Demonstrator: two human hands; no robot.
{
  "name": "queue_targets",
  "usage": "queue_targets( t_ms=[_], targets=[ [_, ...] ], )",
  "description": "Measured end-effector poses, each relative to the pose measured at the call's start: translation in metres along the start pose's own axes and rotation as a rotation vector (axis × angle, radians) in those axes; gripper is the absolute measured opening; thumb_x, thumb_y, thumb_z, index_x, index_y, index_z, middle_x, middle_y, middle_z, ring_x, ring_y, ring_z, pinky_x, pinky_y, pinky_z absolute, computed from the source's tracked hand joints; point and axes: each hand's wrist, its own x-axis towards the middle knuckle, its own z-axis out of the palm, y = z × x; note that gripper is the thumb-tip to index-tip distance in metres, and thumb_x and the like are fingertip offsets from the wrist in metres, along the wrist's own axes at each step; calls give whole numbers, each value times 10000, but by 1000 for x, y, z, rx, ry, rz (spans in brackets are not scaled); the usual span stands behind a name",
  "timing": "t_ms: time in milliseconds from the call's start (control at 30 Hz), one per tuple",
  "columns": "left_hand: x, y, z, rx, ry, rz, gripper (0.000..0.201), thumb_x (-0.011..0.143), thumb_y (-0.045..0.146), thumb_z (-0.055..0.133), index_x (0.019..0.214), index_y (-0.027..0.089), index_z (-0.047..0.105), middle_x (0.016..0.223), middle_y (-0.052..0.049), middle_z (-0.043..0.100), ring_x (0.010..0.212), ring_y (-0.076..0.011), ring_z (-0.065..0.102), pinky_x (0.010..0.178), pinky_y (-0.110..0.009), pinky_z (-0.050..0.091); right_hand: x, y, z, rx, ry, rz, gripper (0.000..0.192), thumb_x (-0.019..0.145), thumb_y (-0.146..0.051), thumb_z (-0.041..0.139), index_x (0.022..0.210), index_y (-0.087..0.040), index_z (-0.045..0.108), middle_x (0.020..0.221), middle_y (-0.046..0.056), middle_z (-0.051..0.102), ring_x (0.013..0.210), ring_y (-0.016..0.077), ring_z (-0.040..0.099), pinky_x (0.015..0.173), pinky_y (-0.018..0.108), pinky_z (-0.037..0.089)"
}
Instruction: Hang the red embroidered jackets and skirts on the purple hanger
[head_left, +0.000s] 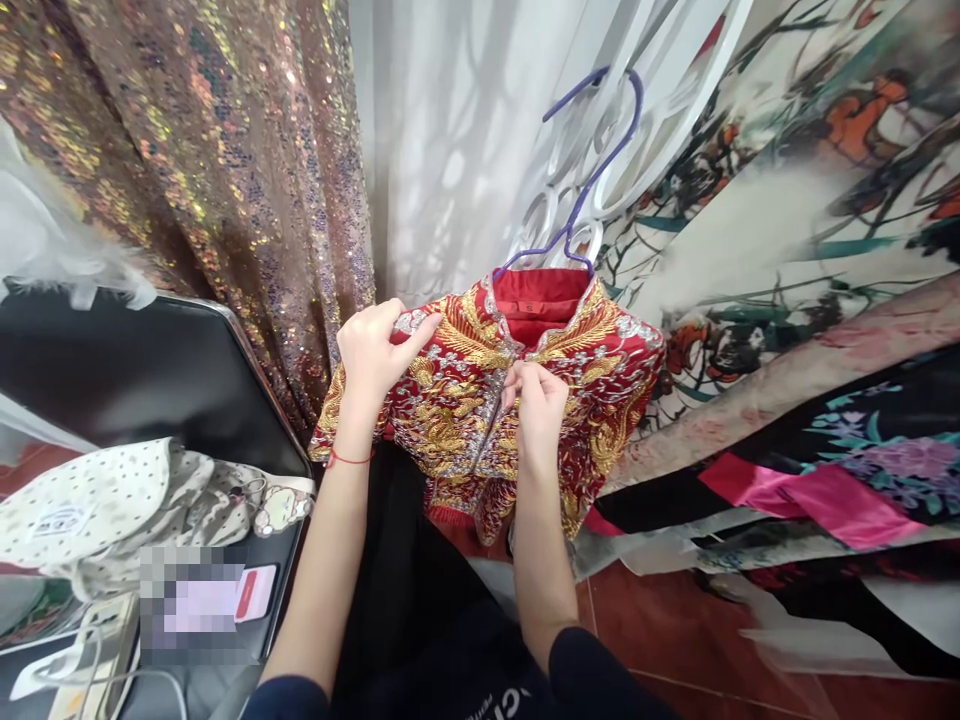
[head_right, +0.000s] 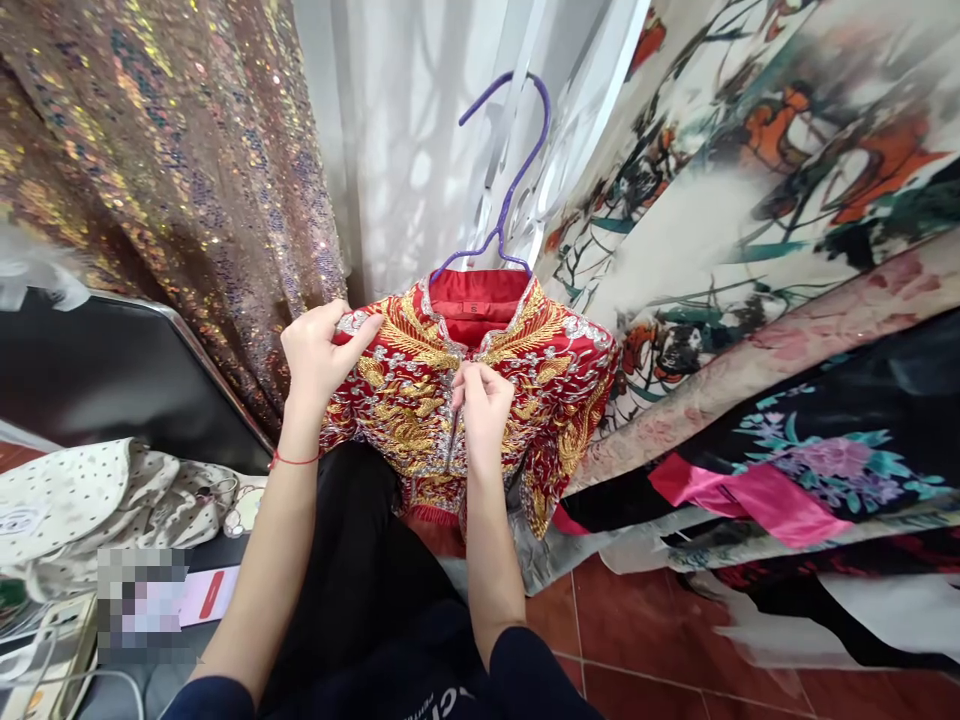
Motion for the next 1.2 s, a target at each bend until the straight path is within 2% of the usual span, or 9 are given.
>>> queue_targets(
  t_ms=[133, 433, 733, 833, 900, 967, 1033, 1100, 1200],
  targets=[
    [0, 0, 0, -1, 3, -3, 585, 904, 660, 521, 614, 223, 263, 552, 29, 326, 555, -137, 331, 580, -305, 217, -8, 14, -7, -26, -22, 56, 277, 774, -332, 566, 529, -202, 561, 399, -69, 458, 378, 70, 397, 449, 217, 309],
    [-2, 1, 1, 16, 4, -2, 546, 912, 657, 520, 632, 219, 352, 580, 19, 402, 587, -144, 389, 604, -301, 260, -27, 81, -23, -97, -32, 260, 286, 702, -425, 552, 509, -214, 544, 371, -53, 454, 360, 80, 372, 422, 231, 301],
    [-3, 1, 3, 62, 8, 6, 506, 930, 639, 518, 656, 222, 434, 625, -6, 502, 638, -170, 473, 647, -318, 339, -30, 110, -35, -106, -101, 337, 285, 752, -423, 536, 559, -214, 548, 426, -54, 469, 416, 91, 414, 469, 238, 348],
    [-3, -3, 3, 51, -19, 21, 451, 950, 624, 495, 763, 217, 551, 749, -40, 615, 758, -205, 569, 745, -346, 429, -33, 128, -44, -147, -128, 396, 317, 811, -412, 544, 569, -208, 548, 439, -53, 473, 425, 94, 423, 478, 243, 365],
    [-4, -7, 0, 18, -56, 36, 420, 966, 605, 478, 948, 210, 622, 930, -73, 682, 913, -236, 618, 867, -383, 473, -38, 145, -51, -189, -148, 458, 349, 870, -396, 554, 585, -193, 560, 462, -48, 483, 440, 95, 440, 489, 243, 388],
    [-7, -11, -5, -27, -105, 53, 439, 974, 574, 483, 1181, 208, 611, 1167, -107, 683, 1112, -264, 613, 1009, -428, 467, -48, 166, -58, -236, -163, 538, 332, 930, -387, 577, 692, -160, 622, 579, -27, 571, 519, 102, 521, 547, 245, 460],
    [-12, -14, -9, -57, -138, 58, 514, 976, 544, 494, 1366, 211, 530, 1374, -130, 612, 1294, -281, 547, 1133, -464, 412, -61, 189, -63, -277, -172, 624, 274, 963, -400, 608, 949, -135, 678, 863, 23, 684, 732, 134, 644, 689, 292, 558],
    [-18, -16, -10, -67, -145, 49, 599, 973, 530, 500, 1475, 207, 444, 1513, -145, 510, 1425, -288, 451, 1216, -482, 338, -77, 210, -65, -312, -174, 694, 345, 964, -412, 630, 1197, -157, 635, 1165, 70, 671, 983, 190, 673, 845, 384, 592],
    [-25, -16, -5, -73, -150, 19, 701, 966, 536, 501, 1557, 192, 342, 1632, -156, 357, 1529, -292, 318, 1272, -489, 256, -99, 236, -66, -358, -169, 747, 398, 963, -407, 633, 1283, -172, 604, 1292, 87, 628, 1109, 236, 648, 930, 443, 577]
  ],
)
